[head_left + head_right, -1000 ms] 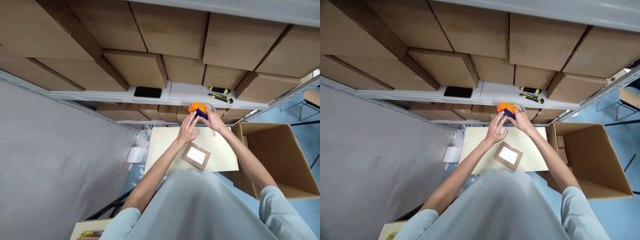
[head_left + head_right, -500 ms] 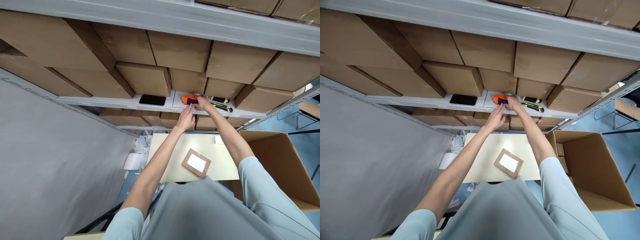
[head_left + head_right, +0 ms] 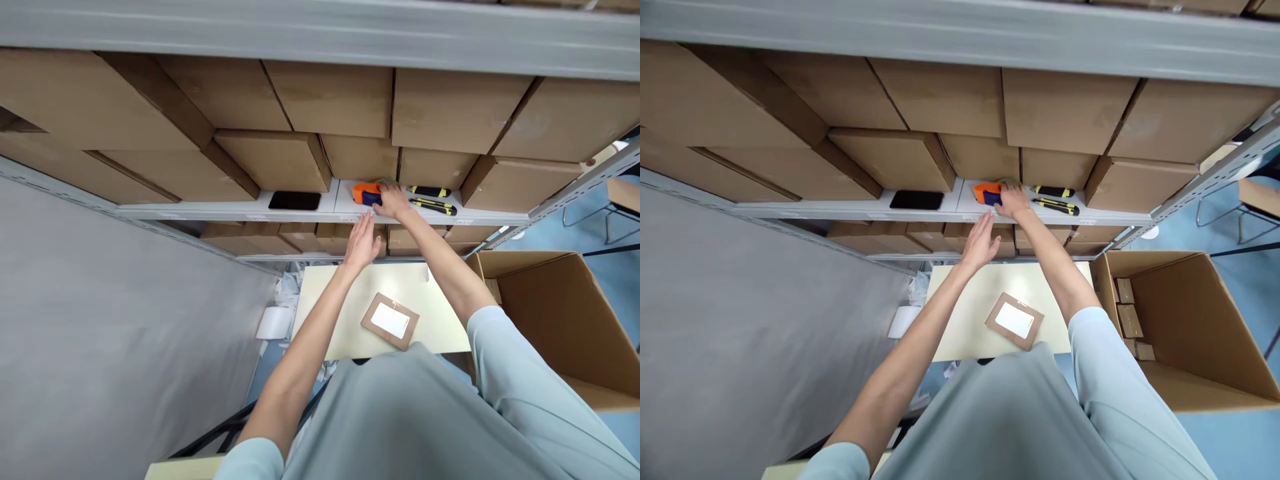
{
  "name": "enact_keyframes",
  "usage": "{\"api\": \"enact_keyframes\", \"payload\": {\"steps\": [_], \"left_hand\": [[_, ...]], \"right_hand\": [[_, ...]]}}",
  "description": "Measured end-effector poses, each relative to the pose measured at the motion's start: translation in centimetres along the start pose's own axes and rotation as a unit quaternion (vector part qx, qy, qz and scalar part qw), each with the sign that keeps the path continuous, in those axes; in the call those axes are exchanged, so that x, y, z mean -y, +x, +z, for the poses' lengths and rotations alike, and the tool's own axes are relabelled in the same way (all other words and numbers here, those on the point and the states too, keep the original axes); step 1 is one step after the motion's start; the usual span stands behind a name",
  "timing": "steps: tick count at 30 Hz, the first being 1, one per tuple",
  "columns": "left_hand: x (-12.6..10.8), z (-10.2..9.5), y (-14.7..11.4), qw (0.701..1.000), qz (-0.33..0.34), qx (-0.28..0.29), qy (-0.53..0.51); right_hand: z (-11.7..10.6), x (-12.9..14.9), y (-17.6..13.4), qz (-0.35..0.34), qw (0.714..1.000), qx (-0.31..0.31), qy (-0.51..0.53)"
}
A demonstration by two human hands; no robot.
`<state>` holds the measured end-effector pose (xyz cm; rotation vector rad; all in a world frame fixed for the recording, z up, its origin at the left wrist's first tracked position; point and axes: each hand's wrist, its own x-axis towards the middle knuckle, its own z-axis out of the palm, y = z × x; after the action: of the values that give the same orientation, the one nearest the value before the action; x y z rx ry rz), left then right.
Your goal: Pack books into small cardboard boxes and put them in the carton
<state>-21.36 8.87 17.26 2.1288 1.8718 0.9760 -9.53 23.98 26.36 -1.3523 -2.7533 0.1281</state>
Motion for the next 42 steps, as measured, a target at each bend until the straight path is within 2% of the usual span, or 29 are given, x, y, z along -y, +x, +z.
{"api": "enact_keyframes", "payload": {"steps": [2,4,6,9,12,15,17,19,23,25,28,35,38,42], "left_hand": [[0.2,-0.4,-1.2,1.0,-0.001,-0.011,0.003],[0.8,-0.1,-4.4,1.0,-0.026,-0.016,0.002],[1.4,1.1,-9.7,0.996,-0.086,-0.003,-0.01],[1.3,3.6,-19.6,0.973,-0.225,0.046,-0.039],[-0.2,6.1,-27.9,0.924,-0.364,0.103,-0.052],[-1.9,8.0,-31.8,0.871,-0.459,0.161,-0.062],[-2.7,9.0,-32.2,0.836,-0.507,0.193,-0.081],[-2.8,9.6,-31.5,0.815,-0.531,0.214,-0.09],[-2.1,10.2,-28.9,0.817,-0.515,0.257,-0.045],[-1.5,10.5,-27.6,0.825,-0.493,0.274,-0.026],[-0.6,11.1,-25.9,0.847,-0.453,0.276,-0.033],[0.3,13.5,-23.4,0.873,-0.422,0.235,-0.069],[0.6,14.2,-23.2,0.88,-0.417,0.209,-0.088],[1.2,15.0,-23.8,0.886,-0.402,0.18,-0.147]], "right_hand": [[0.3,-1.2,-2.0,-0.022,0.999,-0.045,0.012],[1.7,-2.8,-5.6,-0.027,0.996,-0.079,0.03],[4.5,-4.7,-10.8,-0.004,0.995,-0.075,0.066],[10.5,-6.9,-21.1,0.082,0.984,-0.019,0.155],[16.5,-7.3,-31.5,0.223,0.938,0.058,0.26],[20.7,-6.2,-38.8,0.361,0.862,0.122,0.334],[22.7,-5.1,-41.6,0.406,0.817,0.158,0.378],[24.3,-4.0,-42.9,0.418,0.783,0.173,0.427],[26.7,-2.5,-42.8,0.408,0.752,0.165,0.49],[27.4,-2.4,-42.3,0.396,0.751,0.164,0.502],[27.9,-2.6,-41.6,0.361,0.765,0.157,0.51],[27.9,-2.5,-40.8,0.303,0.811,0.183,0.466],[28.2,-2.5,-40.7,0.297,0.811,0.186,0.467],[28.9,-2.8,-41.0,0.28,0.796,0.164,0.512]]}}
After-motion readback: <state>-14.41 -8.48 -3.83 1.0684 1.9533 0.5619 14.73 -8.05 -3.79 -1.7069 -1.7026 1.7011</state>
